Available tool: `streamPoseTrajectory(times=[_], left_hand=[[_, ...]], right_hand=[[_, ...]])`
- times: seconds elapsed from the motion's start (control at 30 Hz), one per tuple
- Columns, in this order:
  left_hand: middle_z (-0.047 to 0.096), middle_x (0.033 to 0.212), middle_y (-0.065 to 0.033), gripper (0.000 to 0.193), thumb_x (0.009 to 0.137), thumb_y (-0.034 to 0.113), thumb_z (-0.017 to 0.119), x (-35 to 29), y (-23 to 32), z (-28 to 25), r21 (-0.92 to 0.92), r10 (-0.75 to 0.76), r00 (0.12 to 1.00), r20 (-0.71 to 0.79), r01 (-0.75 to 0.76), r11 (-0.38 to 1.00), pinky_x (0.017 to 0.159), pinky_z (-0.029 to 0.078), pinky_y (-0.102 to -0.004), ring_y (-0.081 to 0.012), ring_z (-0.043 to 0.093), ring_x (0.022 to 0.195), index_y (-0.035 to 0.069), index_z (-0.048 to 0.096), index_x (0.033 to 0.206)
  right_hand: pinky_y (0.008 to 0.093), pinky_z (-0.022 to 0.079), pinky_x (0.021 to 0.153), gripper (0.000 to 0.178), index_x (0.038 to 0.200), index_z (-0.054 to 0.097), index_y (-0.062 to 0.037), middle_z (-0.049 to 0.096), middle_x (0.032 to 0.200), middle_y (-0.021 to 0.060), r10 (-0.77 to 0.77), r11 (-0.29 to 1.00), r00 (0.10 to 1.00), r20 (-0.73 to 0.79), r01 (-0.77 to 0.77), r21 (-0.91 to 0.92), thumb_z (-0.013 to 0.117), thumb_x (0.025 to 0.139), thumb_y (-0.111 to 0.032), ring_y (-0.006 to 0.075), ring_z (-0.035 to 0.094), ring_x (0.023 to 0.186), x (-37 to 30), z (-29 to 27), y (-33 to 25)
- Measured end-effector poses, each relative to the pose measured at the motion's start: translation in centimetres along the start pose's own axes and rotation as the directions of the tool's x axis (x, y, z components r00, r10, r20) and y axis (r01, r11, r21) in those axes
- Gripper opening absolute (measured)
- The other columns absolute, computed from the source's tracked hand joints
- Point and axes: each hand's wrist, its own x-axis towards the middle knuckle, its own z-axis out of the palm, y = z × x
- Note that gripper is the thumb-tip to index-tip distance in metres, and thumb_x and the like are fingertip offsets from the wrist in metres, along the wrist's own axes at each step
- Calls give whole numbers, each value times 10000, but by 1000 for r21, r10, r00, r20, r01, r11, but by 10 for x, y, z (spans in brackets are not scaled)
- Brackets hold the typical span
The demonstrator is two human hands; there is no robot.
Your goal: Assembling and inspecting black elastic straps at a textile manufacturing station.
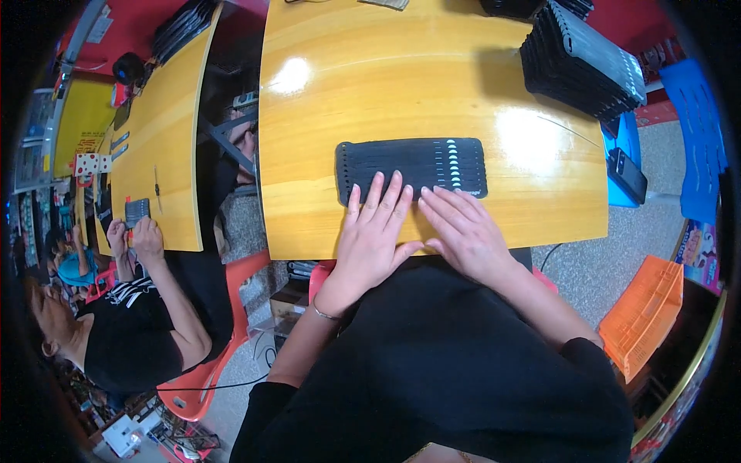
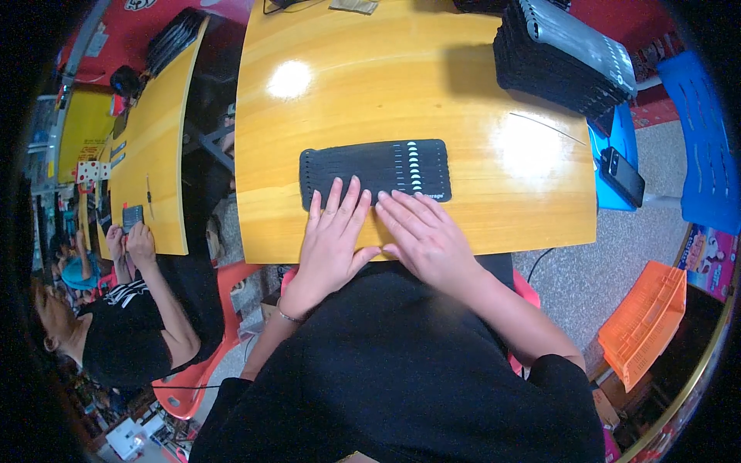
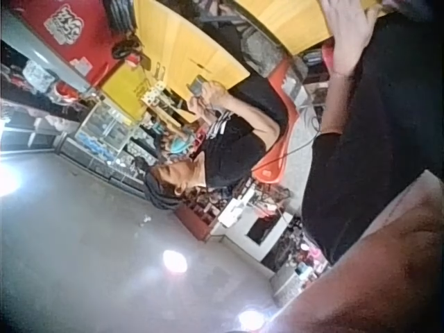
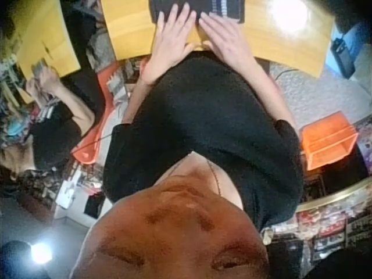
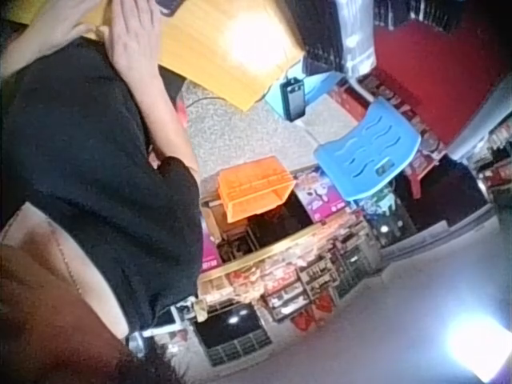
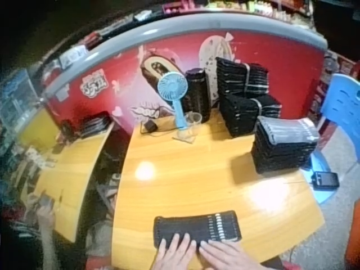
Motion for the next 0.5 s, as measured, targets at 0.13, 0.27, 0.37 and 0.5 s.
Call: streamPoseTrajectory(times=[0.13, 0.27, 0.37, 0.5], left_hand=[[269, 1504, -139, 817, 793, 524, 606, 2, 1, 4, 70, -43, 998, 34, 41, 997, 1119, 150, -517, -319, 227, 1397, 57, 355, 1414], [273, 1502, -143, 785, 815, 492, 601, 3, 1, -3, 32, -44, 997, 58, 42, 999, 1113, 157, -526, -323, 229, 1395, 54, 348, 1416], [264, 1504, -147, 727, 848, 428, 590, 8, -15, -12, -57, -49, 998, 28, 50, 997, 1107, 170, -535, -332, 224, 1394, 63, 337, 1424], [283, 1491, -159, 658, 872, 386, 567, 44, -15, -29, 142, -14, 990, -141, 34, 989, 1100, 185, -544, -361, 240, 1381, 93, 355, 1422]], right_hand=[[410, 340, 1061, 531, 1278, 507, -4, 466, 1371, 126, 20, 1000, 999, 40, -20, -12, 648, 813, -217, 258, 426, 1287, -7, 3, 11], [422, 343, 1063, 551, 1291, 504, -25, 451, 1392, 116, 47, 999, 998, 48, -46, -29, 675, 783, -150, 262, 423, 1295, -18, -10, 31], [460, 311, 1079, 517, 1310, 501, -64, 459, 1384, 131, 76, 990, 997, -28, -72, 120, 625, 809, -75, 276, 403, 1311, -27, -21, 66], [481, 242, 1098, 611, 1374, 430, -119, 436, 1396, 123, 88, 969, 989, -121, -113, -218, 607, 845, -367, 286, 350, 1338, 37, -26, 41]])
